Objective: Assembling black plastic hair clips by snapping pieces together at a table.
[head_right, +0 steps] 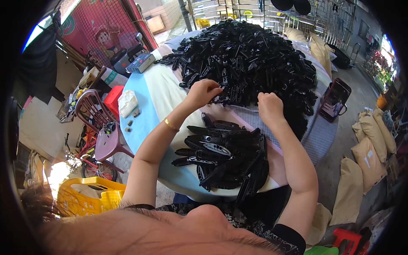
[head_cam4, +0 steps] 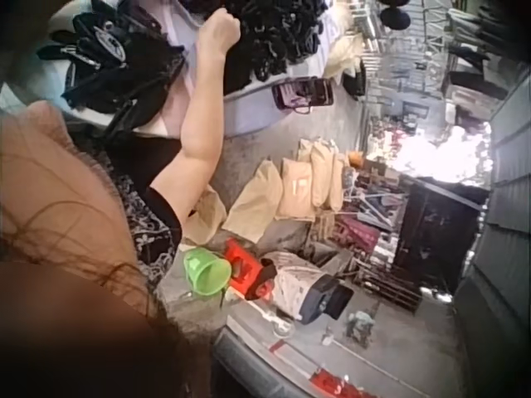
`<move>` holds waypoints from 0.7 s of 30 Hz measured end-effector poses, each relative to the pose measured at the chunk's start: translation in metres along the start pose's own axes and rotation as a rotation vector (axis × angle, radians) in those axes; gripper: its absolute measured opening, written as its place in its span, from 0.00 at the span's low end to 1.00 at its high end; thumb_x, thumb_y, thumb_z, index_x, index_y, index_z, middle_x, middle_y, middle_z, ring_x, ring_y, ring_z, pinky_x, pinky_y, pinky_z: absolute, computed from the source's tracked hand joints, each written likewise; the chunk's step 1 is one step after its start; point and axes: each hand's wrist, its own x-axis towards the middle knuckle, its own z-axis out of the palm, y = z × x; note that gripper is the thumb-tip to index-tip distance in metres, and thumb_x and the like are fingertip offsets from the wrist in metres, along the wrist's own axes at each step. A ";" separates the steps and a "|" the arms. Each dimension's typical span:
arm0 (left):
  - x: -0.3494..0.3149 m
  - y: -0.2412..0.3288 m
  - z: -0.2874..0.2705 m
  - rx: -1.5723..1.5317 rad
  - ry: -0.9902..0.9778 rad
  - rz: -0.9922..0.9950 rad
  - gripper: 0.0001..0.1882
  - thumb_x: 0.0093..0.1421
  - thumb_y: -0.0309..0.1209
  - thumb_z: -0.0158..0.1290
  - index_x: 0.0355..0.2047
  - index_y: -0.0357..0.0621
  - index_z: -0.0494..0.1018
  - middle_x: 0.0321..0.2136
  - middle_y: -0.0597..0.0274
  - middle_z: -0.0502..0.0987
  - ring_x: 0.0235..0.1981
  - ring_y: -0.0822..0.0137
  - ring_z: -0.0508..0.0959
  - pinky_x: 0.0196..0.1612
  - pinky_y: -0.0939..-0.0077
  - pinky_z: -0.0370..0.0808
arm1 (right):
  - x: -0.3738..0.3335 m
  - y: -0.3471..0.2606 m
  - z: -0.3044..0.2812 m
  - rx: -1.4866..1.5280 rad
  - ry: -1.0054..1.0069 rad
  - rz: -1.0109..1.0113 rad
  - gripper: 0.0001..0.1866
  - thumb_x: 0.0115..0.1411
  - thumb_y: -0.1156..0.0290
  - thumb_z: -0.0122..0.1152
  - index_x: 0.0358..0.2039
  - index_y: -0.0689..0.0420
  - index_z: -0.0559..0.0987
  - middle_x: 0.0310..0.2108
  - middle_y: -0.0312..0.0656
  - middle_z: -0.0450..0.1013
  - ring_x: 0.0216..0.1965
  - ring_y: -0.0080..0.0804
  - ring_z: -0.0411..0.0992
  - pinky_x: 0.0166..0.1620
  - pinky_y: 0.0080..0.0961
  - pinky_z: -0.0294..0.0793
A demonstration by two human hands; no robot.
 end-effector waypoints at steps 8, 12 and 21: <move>0.002 -0.030 0.028 0.441 -0.034 -0.142 0.12 0.46 0.31 0.57 0.32 0.41 0.75 0.38 0.49 0.70 0.39 0.51 0.74 0.43 0.64 0.73 | 0.002 -0.026 -0.020 0.621 0.206 0.010 0.07 0.49 0.75 0.66 0.30 0.59 0.80 0.26 0.37 0.74 0.21 0.23 0.70 0.26 0.16 0.71; -0.006 -0.017 0.021 0.237 0.162 -0.052 0.13 0.45 0.29 0.54 0.34 0.41 0.74 0.39 0.49 0.71 0.41 0.51 0.73 0.44 0.63 0.72 | 0.004 -0.026 -0.016 1.129 0.072 0.263 0.05 0.52 0.75 0.64 0.31 0.60 0.79 0.25 0.36 0.76 0.23 0.18 0.72 0.27 0.14 0.72; -0.013 0.032 0.010 -0.853 -0.283 -0.120 0.15 0.54 0.20 0.54 0.43 0.35 0.69 0.33 0.62 0.76 0.32 0.75 0.76 0.39 0.82 0.73 | 0.000 -0.038 -0.033 0.931 0.319 -0.005 0.04 0.50 0.78 0.65 0.28 0.61 0.79 0.26 0.39 0.77 0.25 0.22 0.74 0.30 0.16 0.74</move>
